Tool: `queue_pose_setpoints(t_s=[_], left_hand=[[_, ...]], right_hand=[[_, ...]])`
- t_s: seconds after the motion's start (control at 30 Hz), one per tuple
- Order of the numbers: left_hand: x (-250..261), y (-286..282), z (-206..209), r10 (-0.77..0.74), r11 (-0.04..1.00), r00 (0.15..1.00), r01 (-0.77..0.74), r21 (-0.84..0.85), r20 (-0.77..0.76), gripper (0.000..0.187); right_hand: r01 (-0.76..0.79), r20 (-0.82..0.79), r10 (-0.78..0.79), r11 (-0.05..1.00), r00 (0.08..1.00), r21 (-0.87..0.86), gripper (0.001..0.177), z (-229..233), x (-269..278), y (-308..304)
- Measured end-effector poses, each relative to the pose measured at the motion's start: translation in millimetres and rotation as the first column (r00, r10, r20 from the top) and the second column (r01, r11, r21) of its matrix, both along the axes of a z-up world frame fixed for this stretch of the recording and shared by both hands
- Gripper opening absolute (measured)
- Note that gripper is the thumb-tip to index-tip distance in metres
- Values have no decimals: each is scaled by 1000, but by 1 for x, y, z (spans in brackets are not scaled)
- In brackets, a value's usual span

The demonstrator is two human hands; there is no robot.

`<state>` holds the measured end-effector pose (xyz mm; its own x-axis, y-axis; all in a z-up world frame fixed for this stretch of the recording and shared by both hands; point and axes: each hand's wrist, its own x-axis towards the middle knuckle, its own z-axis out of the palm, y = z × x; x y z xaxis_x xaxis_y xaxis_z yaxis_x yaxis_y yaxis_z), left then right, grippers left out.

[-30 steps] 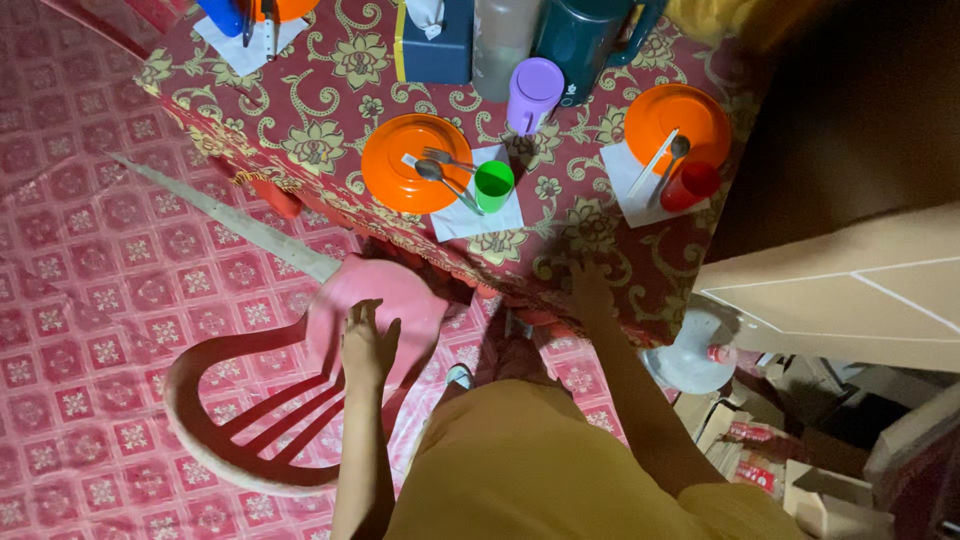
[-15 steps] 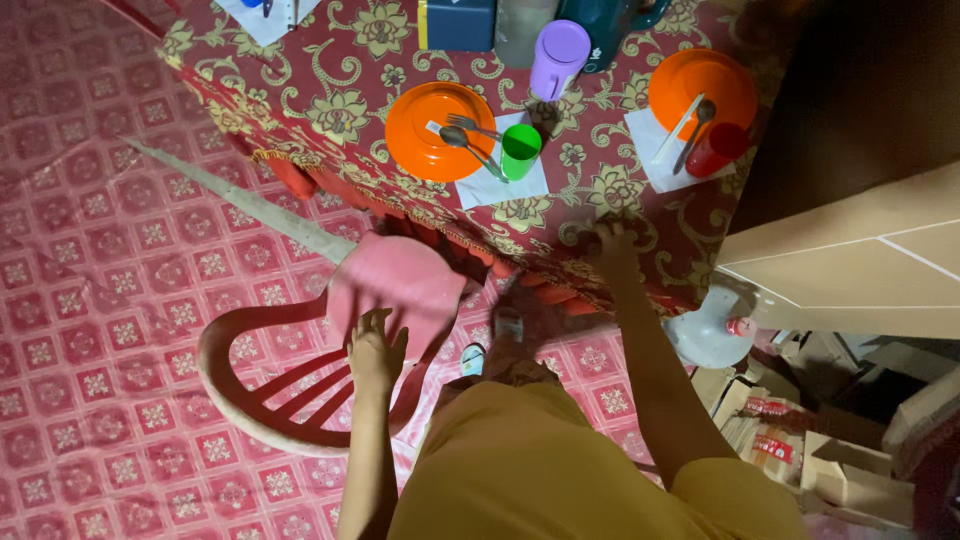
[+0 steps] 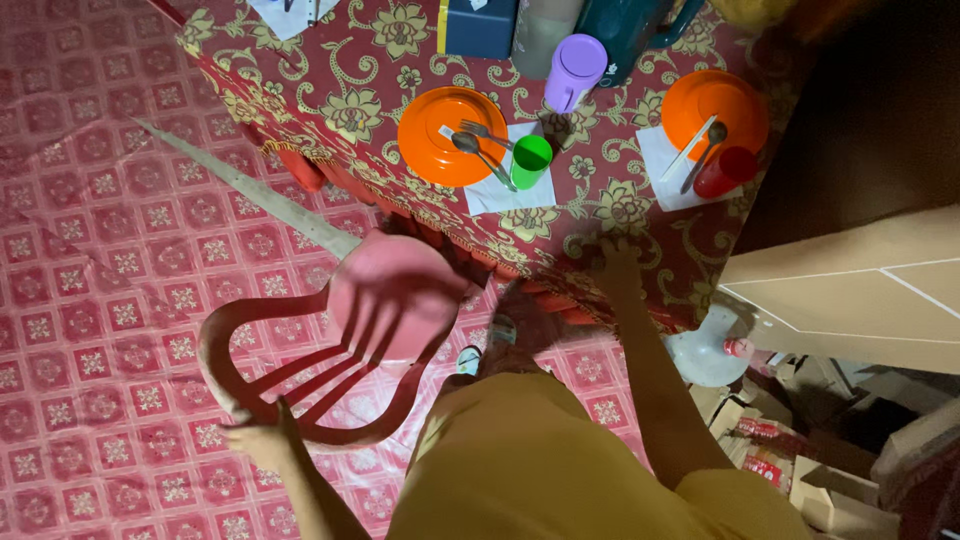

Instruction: The person sets a dining table by positioning chairs around it and arranging plates, utensils, cups, napkins, and beverage containers across the tabletop by hand.

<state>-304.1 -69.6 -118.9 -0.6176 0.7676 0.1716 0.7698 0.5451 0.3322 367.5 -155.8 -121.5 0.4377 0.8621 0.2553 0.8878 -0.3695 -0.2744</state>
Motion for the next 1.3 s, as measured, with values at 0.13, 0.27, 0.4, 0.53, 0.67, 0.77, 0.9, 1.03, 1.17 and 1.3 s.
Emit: queue_pose_setpoints(t_s=[0.13, 0.27, 0.4, 0.53, 0.67, 0.77, 0.9, 1.03, 1.17, 1.3], left_hand=[[-1, -17, -13, 84, 977, 944, -15, -213, 319, 83], [16, -26, -17, 151, 988, 835, -119, -95, 530, 60], [25, -22, -16, 193, 969, 893, -240, 66, 406, 54], [28, -22, -17, 244, 966, 935, -258, 25, 257, 51], [27, -22, -16, 225, 966, 939, -250, 66, 260, 56], [24, -21, -13, 235, 971, 951, -241, 4, 203, 61], [27, -23, -8, 254, 964, 933, -266, 14, 255, 57], [30, -22, -7, 273, 956, 904, -292, 11, 328, 54], [29, -23, -11, 247, 965, 942, -261, 36, 228, 56], [32, -21, -10, 337, 942, 887, -317, -114, 316, 67]], right_hand=[[-32, 119, 36, 999, 992, -34, 68, 0, 3, 0], [-13, 5, 13, 995, 1000, -95, 71, -4, 5, 0], [-53, -19, 52, 997, 998, -63, 80, -7, 8, -4], [-32, 95, 37, 998, 995, -57, 75, -15, 5, -1], [-8, -29, 5, 995, 1000, -95, 77, -20, 9, -1], [-38, -9, 37, 996, 999, -77, 79, -22, 10, -2], [-47, 19, 48, 998, 999, -39, 75, -22, 11, 0], [-49, -18, 49, 999, 999, -23, 71, -23, 12, -2], [17, -60, -24, 993, 998, -119, 58, -27, 13, -5], [-14, 93, 17, 999, 995, -37, 74, -24, 11, -5]])
